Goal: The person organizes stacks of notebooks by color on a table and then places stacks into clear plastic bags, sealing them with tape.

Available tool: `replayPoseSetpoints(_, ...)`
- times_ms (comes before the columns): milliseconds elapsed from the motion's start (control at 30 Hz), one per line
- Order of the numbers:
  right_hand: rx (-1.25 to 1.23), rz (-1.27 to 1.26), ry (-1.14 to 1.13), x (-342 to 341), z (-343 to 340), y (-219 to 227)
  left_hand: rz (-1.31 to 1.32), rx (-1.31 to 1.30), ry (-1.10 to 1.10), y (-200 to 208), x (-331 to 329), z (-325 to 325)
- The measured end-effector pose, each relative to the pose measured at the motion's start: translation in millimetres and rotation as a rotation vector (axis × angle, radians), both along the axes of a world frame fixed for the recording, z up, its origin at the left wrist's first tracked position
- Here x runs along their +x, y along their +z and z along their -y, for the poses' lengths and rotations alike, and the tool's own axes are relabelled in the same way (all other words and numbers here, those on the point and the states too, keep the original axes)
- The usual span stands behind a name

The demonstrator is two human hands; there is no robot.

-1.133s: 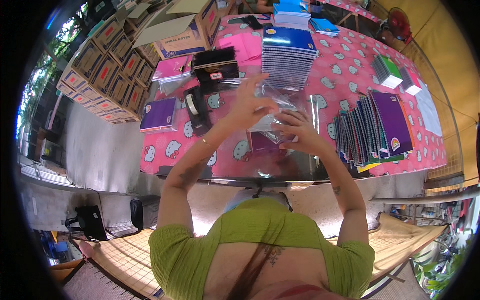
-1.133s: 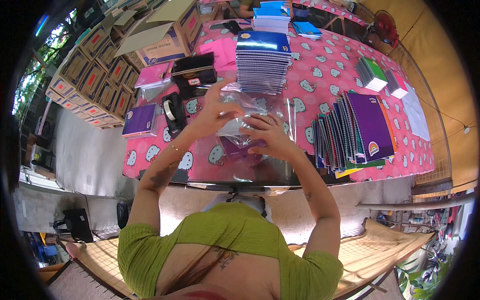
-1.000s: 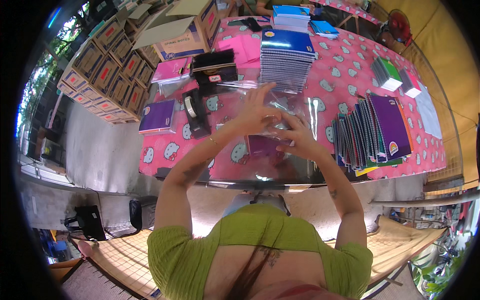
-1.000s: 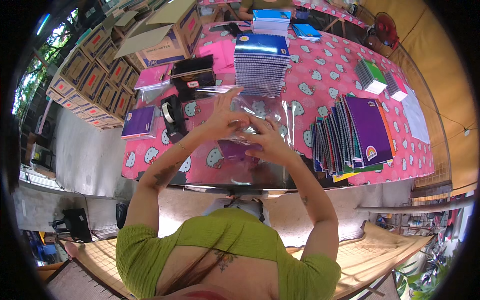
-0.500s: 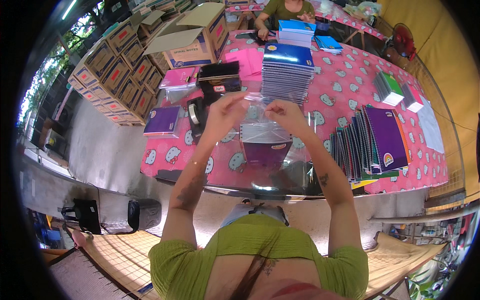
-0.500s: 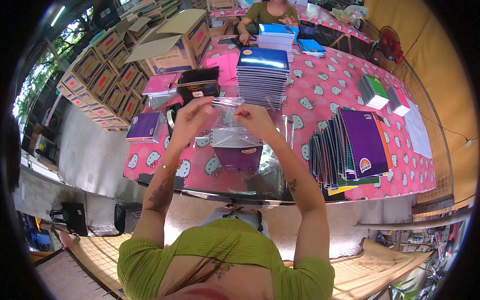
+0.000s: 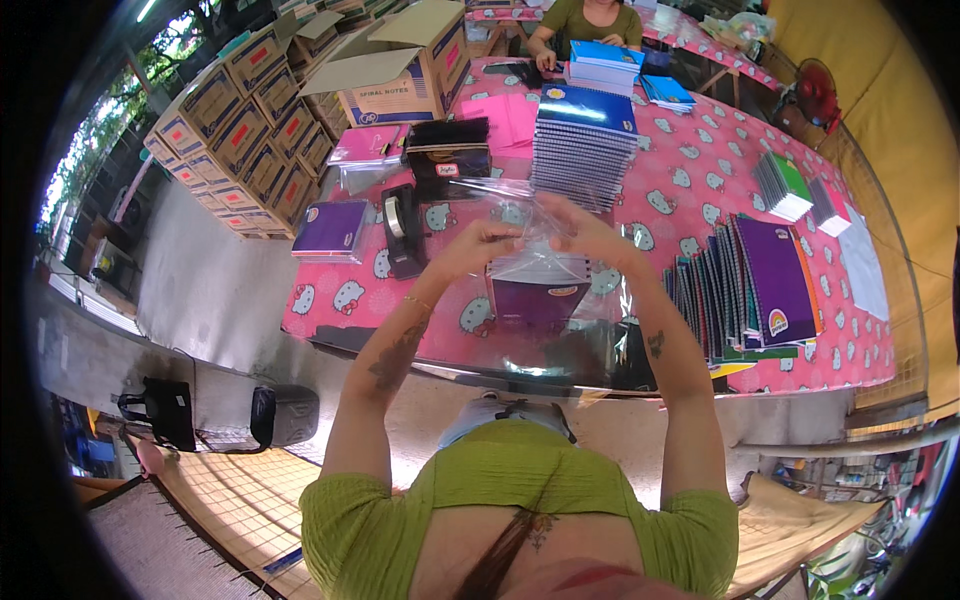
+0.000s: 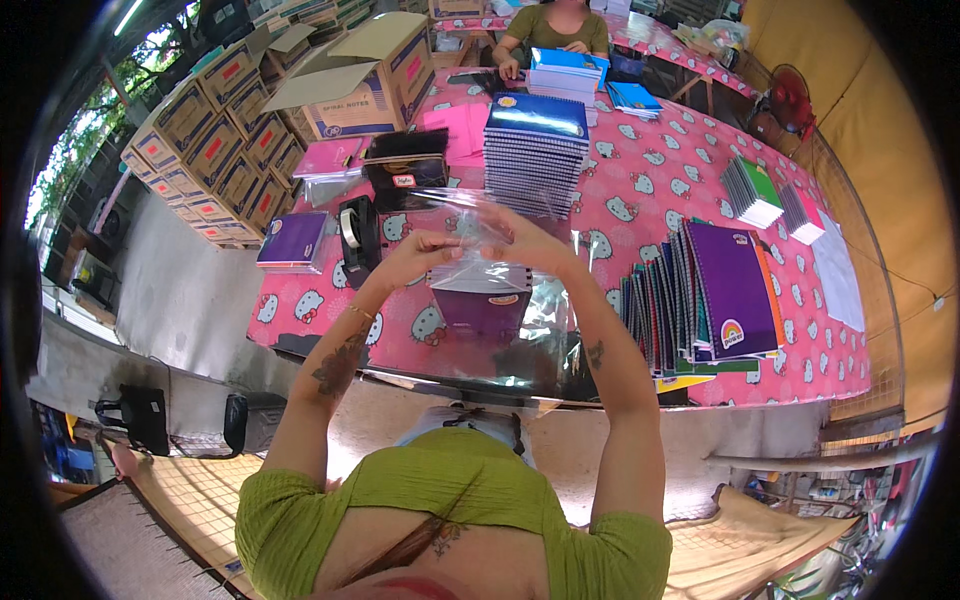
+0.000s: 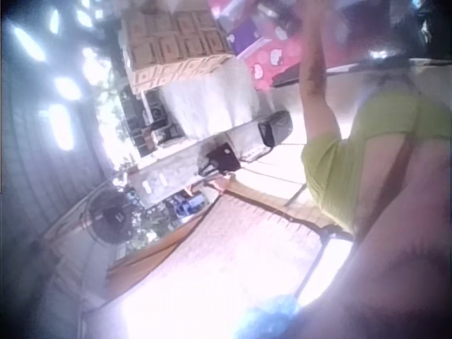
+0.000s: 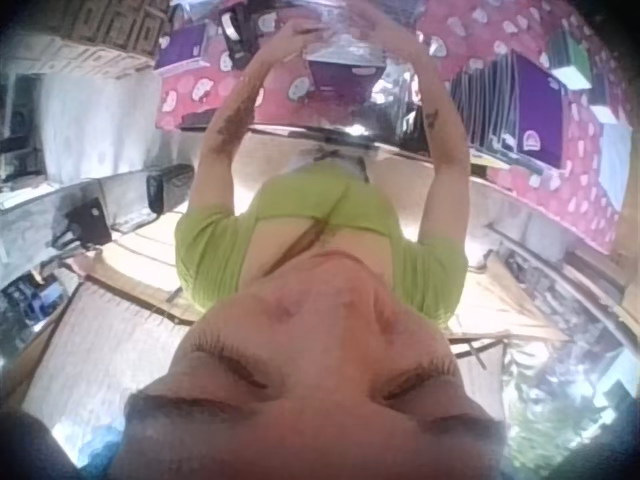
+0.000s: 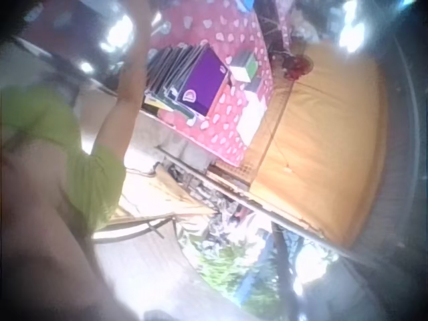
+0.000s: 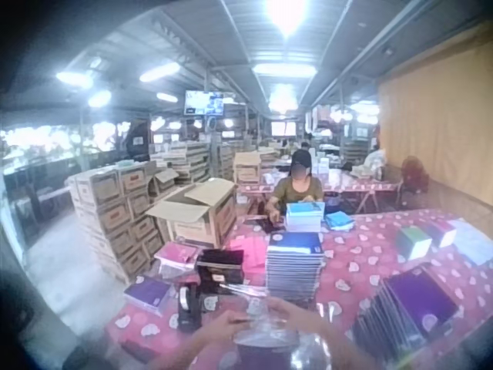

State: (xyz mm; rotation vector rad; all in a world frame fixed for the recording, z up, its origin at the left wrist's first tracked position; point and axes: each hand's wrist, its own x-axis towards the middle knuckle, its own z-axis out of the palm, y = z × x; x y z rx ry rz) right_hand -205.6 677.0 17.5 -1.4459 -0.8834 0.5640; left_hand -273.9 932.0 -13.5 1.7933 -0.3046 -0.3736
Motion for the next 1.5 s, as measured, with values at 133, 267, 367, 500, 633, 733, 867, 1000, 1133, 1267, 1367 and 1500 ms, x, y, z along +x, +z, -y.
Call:
replayPoseSetpoints(133,-0.224,0.173,0.165,-12.7,19.2,6.8,0.315,0.028,0.027,28.4,-31.5,11.4)
replayPoseSetpoints(267,-0.406,0.589,-0.098,-66.1,18.6,25.2,0.788,0.499,0.058,37.3,-55.9,16.2)
replayPoseSetpoints(367,-0.279,0.722,-0.287,-75.9,14.0,-5.1,1.023,0.665,0.071,16.6,-63.9,25.4)
replayPoseSetpoints(500,-0.263,0.903,-0.379,-81.4,9.2,-12.3,0.894,0.604,0.104,18.9,-70.8,30.2)
replayPoseSetpoints(633,-0.424,0.622,-0.254,-72.2,8.4,11.9,0.624,0.509,0.058,48.7,-56.0,25.8)
replayPoseSetpoints(733,-0.464,0.362,-0.242,-61.9,1.7,29.4,0.497,0.636,0.147,54.6,-47.7,45.5)
replayPoseSetpoints(867,-0.545,1.005,-0.406,-41.6,0.5,30.2,0.764,0.983,0.236,44.4,-44.0,66.8)
replayPoseSetpoints(1000,-0.458,0.3,-0.168,-5.2,13.8,0.4,0.564,0.741,0.035,54.4,-6.6,37.7)
replayPoseSetpoints(1133,-0.21,0.005,-0.164,0.8,18.0,-18.3,0.047,0.113,-0.309,27.5,43.1,10.8)
replayPoseSetpoints(1267,-0.291,0.007,-0.229,-7.0,10.9,-9.4,-0.159,0.022,-0.009,0.5,63.9,15.8)
replayPoseSetpoints(1367,-0.306,0.02,-0.305,-7.9,13.7,-14.7,-0.222,-0.394,0.38,-11.1,48.8,17.1)
replayPoseSetpoints(1500,-0.304,0.027,-0.321,-17.4,9.1,-10.3,0.785,0.819,1.294,-66.6,-18.5,-93.3)
